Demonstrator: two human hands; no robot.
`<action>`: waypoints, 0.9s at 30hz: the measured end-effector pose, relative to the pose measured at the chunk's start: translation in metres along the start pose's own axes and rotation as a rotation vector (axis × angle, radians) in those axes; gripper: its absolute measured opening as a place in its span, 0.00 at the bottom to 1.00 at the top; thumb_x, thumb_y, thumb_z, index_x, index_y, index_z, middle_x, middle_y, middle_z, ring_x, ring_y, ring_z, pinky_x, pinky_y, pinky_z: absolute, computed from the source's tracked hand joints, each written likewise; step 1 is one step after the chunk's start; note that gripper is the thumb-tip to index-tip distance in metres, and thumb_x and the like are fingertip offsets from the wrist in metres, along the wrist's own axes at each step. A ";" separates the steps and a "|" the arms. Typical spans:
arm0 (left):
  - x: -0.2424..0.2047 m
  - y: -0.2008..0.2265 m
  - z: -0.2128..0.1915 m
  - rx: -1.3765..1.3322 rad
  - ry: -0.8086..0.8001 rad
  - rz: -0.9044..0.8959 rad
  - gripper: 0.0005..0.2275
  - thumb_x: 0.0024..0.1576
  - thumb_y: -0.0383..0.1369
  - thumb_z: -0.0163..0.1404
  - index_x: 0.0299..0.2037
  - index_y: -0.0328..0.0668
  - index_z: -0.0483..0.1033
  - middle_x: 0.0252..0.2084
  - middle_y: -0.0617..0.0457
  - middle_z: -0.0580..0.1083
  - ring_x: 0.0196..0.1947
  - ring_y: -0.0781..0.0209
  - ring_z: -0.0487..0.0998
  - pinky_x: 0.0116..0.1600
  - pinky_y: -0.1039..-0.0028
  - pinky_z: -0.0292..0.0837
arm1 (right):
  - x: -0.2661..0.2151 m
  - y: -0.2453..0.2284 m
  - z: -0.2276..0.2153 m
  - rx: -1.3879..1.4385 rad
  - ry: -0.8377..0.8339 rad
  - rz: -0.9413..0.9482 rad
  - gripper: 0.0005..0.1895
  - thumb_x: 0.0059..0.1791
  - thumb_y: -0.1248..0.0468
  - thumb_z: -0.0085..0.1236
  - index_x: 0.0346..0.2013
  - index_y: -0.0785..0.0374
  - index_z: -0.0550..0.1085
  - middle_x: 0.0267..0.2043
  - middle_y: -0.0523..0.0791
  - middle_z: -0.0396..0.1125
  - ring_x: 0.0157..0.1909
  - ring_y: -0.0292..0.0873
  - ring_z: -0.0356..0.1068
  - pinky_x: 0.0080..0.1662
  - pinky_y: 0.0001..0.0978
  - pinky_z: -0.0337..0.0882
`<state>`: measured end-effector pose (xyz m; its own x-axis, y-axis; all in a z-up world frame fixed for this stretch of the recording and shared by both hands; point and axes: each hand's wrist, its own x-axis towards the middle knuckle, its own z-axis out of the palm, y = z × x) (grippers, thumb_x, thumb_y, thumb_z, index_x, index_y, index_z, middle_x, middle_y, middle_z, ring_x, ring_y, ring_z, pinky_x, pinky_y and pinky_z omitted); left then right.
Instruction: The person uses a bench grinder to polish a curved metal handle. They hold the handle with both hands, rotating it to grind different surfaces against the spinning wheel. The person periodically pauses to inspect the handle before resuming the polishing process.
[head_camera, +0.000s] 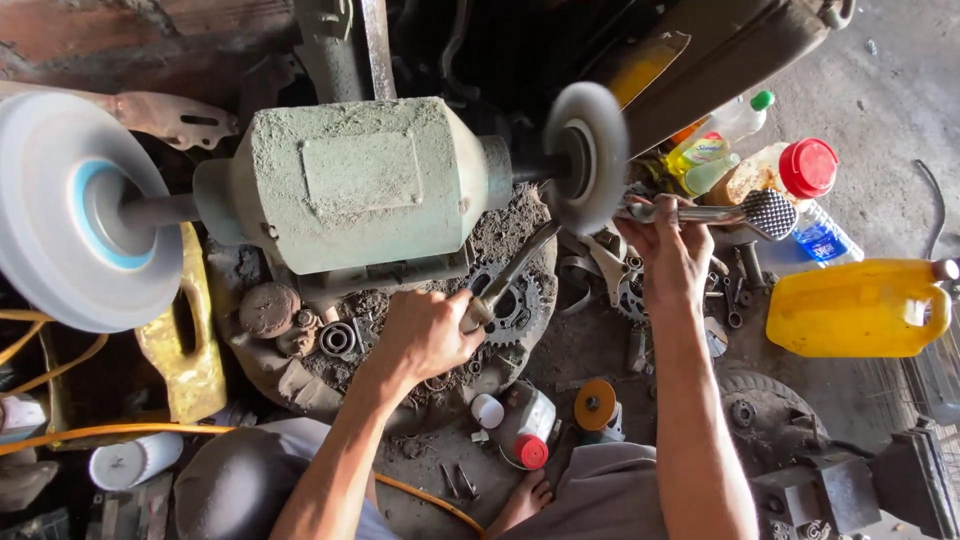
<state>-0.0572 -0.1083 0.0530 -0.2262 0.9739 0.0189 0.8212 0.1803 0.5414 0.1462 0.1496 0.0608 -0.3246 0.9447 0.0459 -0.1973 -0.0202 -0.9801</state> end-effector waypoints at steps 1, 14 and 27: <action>0.005 -0.002 -0.001 -0.001 0.000 0.008 0.20 0.61 0.49 0.50 0.37 0.37 0.81 0.15 0.46 0.75 0.13 0.59 0.74 0.30 0.68 0.74 | 0.003 0.001 0.002 -0.002 0.053 0.014 0.15 0.58 0.56 0.53 0.50 0.65 0.66 0.50 0.61 0.71 0.49 0.58 0.77 0.53 0.50 0.82; 0.041 0.001 0.016 0.061 -0.101 0.076 0.18 0.62 0.51 0.52 0.42 0.43 0.77 0.16 0.61 0.69 0.11 0.67 0.68 0.19 0.68 0.68 | 0.005 -0.043 0.022 0.006 0.331 0.066 0.15 0.51 0.56 0.62 0.46 0.63 0.73 0.42 0.49 0.77 0.45 0.48 0.84 0.51 0.41 0.91; 0.068 0.014 0.031 0.062 -0.148 0.105 0.17 0.64 0.45 0.55 0.51 0.40 0.74 0.23 0.54 0.78 0.17 0.59 0.79 0.23 0.64 0.77 | 0.009 -0.048 0.009 0.145 0.473 -0.033 0.19 0.45 0.57 0.67 0.44 0.61 0.72 0.50 0.56 0.79 0.43 0.51 0.83 0.46 0.39 0.92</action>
